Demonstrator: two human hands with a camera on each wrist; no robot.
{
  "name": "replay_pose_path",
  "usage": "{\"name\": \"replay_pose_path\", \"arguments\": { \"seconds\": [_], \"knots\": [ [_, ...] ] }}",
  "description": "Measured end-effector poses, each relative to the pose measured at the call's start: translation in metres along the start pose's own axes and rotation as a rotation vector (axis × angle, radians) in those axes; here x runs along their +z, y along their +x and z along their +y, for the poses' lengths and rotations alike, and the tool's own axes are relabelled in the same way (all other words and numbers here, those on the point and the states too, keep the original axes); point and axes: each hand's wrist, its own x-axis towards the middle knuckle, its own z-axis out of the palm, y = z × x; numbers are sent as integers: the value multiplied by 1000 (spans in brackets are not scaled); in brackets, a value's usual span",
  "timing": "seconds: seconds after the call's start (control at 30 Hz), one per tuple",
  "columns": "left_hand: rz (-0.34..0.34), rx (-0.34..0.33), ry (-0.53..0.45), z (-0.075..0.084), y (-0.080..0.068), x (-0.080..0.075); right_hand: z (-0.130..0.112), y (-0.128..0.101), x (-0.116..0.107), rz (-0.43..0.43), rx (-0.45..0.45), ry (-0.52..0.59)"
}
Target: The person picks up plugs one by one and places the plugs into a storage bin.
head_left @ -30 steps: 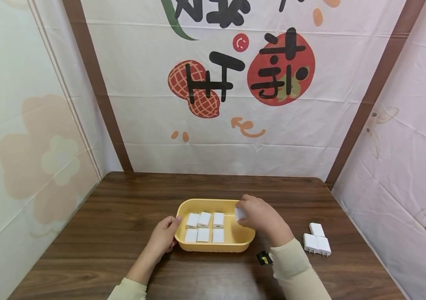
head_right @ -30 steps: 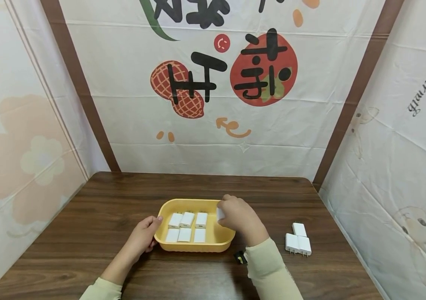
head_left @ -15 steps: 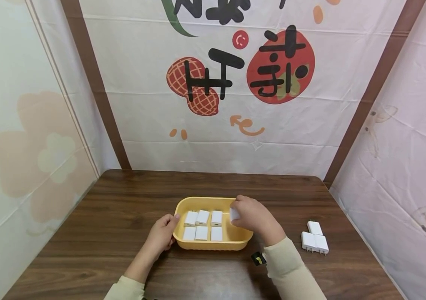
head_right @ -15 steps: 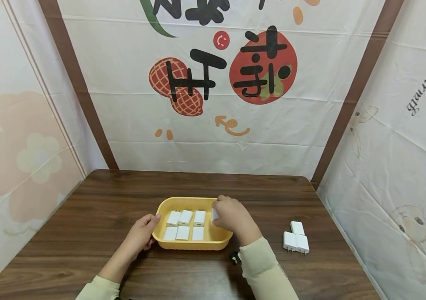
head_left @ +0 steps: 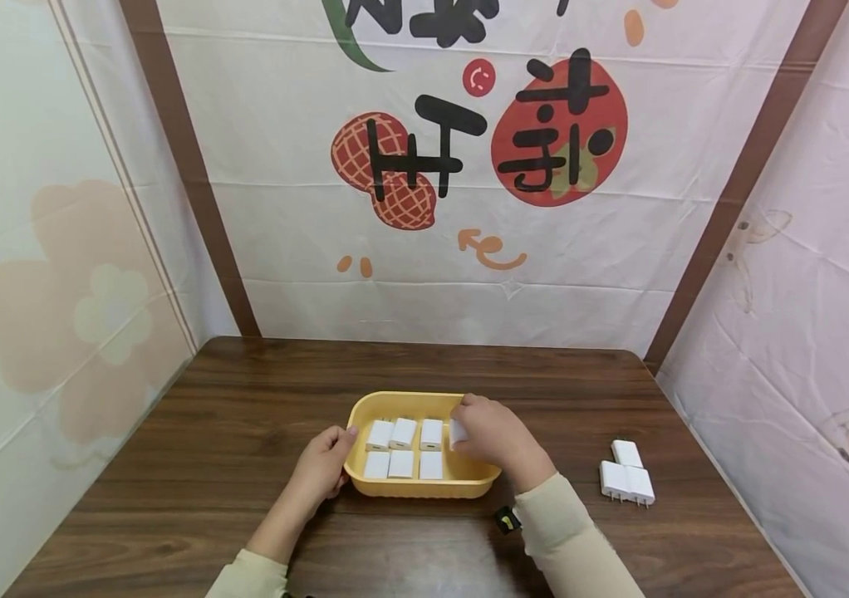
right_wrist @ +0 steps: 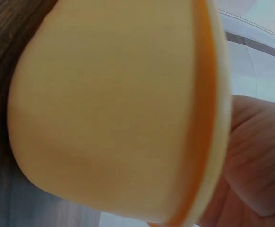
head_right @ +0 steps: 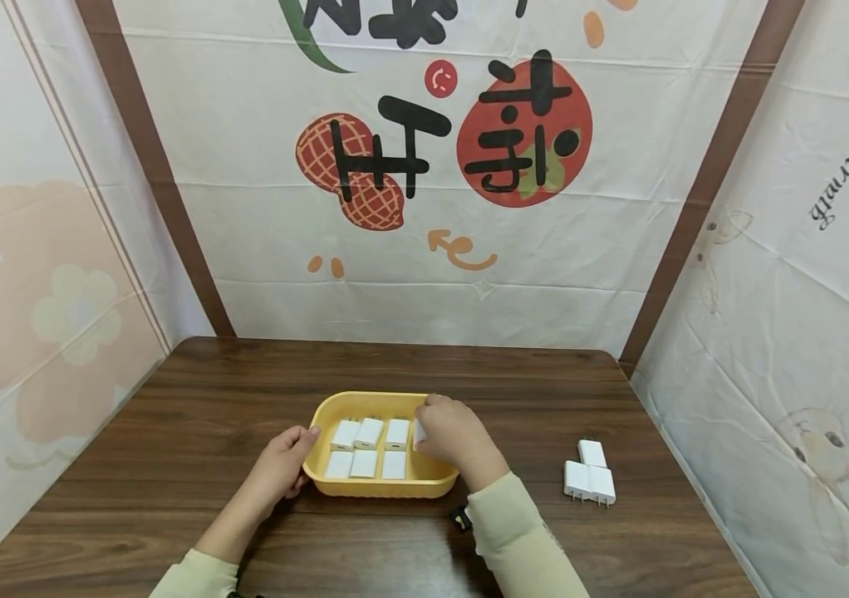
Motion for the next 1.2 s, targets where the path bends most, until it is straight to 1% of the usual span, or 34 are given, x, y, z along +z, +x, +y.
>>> {"name": "replay_pose_path", "arguments": {
  "seconds": [0.27,0.53,0.73,0.97,1.2],
  "knots": [
    [3,2,5,0,0,1,0,3,9,19,-6,-33],
    [1,-6,10,1,0,0,0,5,16,-2,4,-46],
    [0,-5,15,0,0,0,0,5,20,16,4,-51],
    [5,-9,19,1,0,0,0,7,26,41,-24,-82],
    [8,-10,33,3,-1,0,-2,7,26,36,-35,-91]
  ]
}}
